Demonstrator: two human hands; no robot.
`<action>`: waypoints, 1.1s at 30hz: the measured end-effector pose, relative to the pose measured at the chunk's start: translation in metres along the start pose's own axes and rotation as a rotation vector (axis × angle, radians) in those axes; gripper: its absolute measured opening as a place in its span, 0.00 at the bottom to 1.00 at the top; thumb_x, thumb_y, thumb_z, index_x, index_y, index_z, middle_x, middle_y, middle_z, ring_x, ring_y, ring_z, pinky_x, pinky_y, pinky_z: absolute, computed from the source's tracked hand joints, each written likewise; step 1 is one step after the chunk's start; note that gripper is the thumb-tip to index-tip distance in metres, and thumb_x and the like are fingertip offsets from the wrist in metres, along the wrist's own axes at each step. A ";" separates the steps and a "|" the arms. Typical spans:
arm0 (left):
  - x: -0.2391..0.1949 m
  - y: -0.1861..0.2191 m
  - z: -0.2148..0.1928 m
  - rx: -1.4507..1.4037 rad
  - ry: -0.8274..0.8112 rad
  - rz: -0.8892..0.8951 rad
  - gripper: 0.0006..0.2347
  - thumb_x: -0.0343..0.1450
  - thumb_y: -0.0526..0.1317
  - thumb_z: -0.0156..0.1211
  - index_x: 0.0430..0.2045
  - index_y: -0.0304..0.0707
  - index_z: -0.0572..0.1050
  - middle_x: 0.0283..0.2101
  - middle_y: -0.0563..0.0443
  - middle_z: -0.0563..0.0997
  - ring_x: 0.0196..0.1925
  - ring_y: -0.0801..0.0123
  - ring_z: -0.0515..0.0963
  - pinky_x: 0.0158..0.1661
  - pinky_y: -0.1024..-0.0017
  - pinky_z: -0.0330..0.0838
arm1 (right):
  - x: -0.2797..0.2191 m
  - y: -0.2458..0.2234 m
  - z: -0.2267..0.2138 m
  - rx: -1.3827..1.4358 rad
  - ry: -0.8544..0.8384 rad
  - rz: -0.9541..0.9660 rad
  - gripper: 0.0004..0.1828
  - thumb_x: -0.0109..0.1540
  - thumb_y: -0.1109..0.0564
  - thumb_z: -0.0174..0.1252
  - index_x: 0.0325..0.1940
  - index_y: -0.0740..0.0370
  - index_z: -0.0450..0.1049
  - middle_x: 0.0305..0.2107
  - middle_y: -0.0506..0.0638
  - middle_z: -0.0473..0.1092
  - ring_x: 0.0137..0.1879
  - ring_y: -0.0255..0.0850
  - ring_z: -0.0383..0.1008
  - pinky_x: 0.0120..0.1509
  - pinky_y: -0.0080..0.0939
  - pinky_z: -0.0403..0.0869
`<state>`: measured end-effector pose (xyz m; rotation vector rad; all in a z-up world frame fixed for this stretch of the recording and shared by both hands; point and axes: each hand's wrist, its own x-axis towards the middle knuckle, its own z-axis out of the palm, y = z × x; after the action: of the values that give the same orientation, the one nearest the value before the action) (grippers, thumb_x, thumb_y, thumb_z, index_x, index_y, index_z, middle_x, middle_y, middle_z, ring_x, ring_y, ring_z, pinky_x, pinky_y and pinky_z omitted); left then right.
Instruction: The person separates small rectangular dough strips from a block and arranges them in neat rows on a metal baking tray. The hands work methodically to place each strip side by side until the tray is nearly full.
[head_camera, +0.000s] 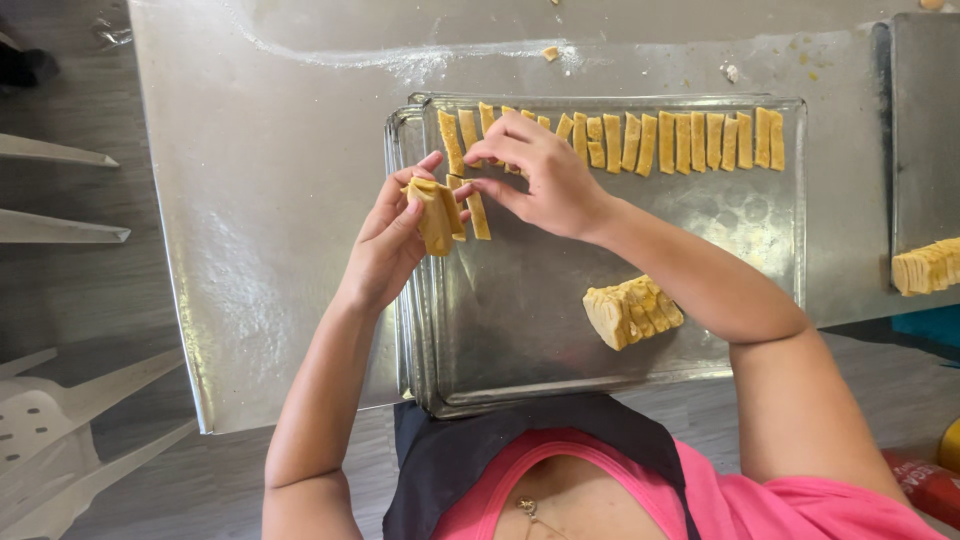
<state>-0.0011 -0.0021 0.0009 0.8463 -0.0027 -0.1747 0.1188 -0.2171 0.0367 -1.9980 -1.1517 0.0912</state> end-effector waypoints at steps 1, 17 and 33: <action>0.000 -0.001 0.002 0.003 -0.001 -0.019 0.14 0.80 0.41 0.46 0.60 0.39 0.61 0.76 0.48 0.55 0.69 0.52 0.72 0.65 0.54 0.70 | 0.000 -0.002 -0.002 0.033 -0.028 -0.028 0.14 0.62 0.63 0.69 0.52 0.61 0.78 0.43 0.49 0.71 0.50 0.42 0.74 0.53 0.41 0.74; 0.005 -0.009 -0.007 -0.075 0.205 0.000 0.10 0.82 0.40 0.43 0.56 0.38 0.62 0.58 0.35 0.75 0.58 0.54 0.81 0.56 0.60 0.79 | -0.041 0.014 -0.018 0.589 -0.212 0.342 0.07 0.61 0.62 0.67 0.43 0.58 0.79 0.37 0.44 0.78 0.41 0.30 0.76 0.45 0.32 0.74; 0.025 -0.003 0.023 0.317 -0.049 -0.197 0.11 0.81 0.38 0.46 0.57 0.38 0.63 0.54 0.38 0.78 0.56 0.56 0.82 0.58 0.59 0.80 | -0.012 0.007 -0.009 0.170 -0.049 0.040 0.08 0.60 0.66 0.66 0.44 0.66 0.79 0.39 0.51 0.73 0.46 0.40 0.75 0.49 0.37 0.74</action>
<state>0.0216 -0.0250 0.0118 1.1586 0.0069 -0.3871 0.1207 -0.2334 0.0345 -1.8773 -1.0970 0.2517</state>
